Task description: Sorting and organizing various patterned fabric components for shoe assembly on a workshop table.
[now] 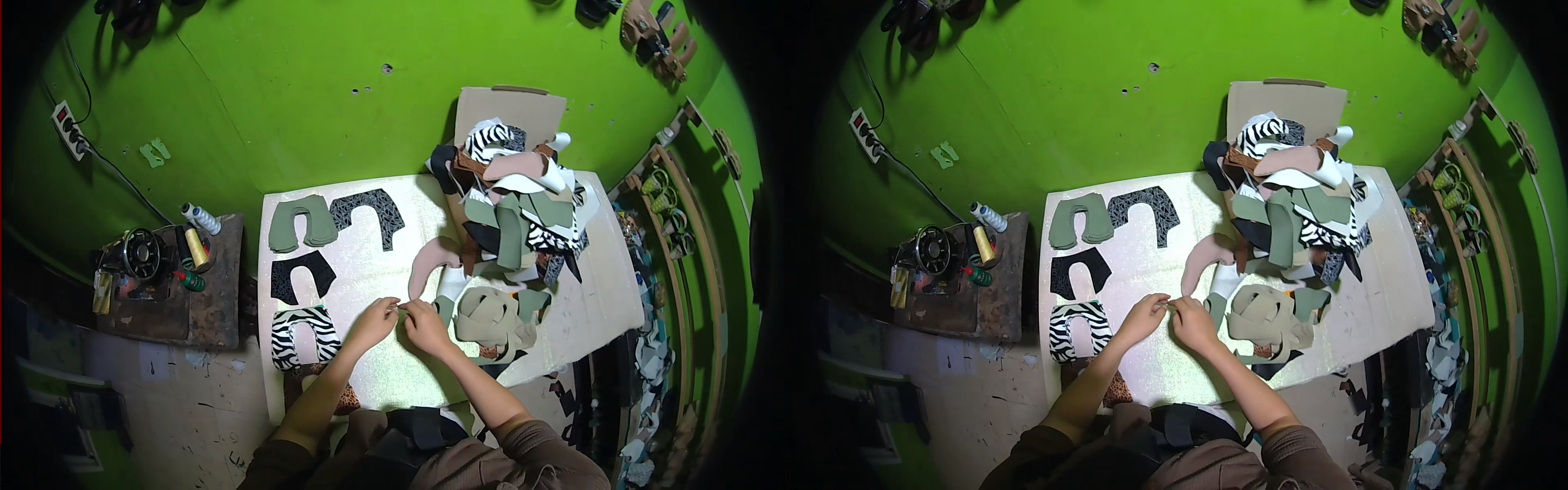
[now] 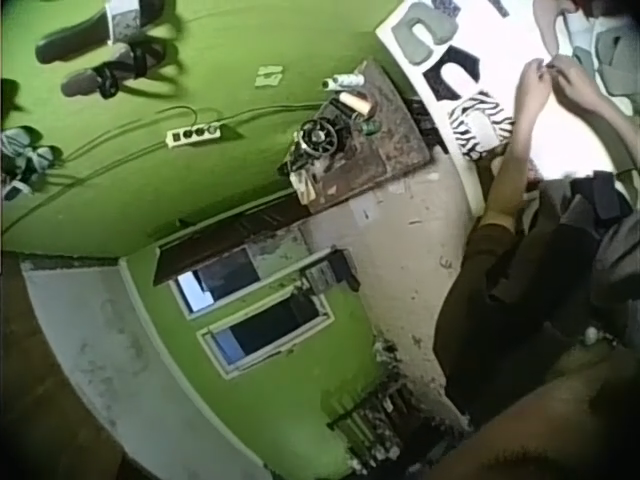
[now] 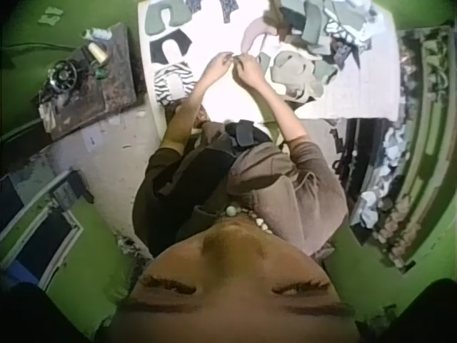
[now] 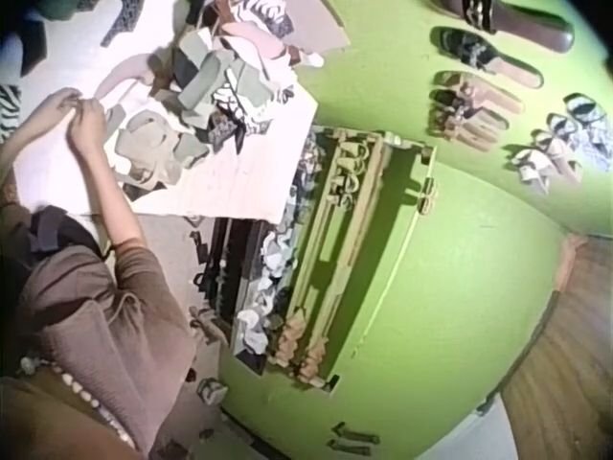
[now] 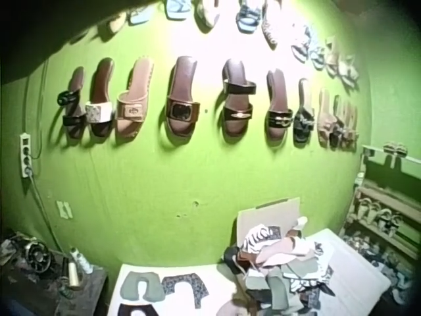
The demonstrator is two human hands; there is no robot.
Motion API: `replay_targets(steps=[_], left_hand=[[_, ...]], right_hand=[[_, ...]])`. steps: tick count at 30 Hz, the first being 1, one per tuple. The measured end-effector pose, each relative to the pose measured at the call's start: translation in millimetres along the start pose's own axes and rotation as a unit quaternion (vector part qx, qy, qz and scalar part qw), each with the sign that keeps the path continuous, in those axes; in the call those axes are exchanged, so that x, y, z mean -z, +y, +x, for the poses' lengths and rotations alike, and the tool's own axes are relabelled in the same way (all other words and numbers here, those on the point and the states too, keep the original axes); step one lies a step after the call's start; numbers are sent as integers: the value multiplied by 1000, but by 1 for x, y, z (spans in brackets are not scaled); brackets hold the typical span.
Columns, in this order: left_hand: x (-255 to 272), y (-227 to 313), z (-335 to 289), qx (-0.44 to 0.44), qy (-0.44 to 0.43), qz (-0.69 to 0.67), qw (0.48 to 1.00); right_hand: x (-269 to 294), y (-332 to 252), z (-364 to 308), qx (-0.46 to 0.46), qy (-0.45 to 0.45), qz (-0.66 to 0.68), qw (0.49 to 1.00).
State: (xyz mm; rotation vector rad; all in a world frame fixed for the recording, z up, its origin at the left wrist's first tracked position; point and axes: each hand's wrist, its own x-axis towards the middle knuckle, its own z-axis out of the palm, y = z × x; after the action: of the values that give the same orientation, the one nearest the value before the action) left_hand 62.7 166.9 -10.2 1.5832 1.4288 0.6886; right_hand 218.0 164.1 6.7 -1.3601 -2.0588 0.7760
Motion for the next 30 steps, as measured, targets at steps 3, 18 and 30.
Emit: replay_targets(steps=[3, 18, 30], left_hand=[[-13, 8, -8, -15, -12, 17, 1000], [-7, 16, -9, -5, 9, -40, 999], [27, 26, -9, 148, 17, -330, 932]], right_hand=[[5, 7, 1, -23, -2, 35, 999], [-26, 67, 40, -329, 145, 113, 926], [6, 15, 43, -277, -4, 502, 819]])
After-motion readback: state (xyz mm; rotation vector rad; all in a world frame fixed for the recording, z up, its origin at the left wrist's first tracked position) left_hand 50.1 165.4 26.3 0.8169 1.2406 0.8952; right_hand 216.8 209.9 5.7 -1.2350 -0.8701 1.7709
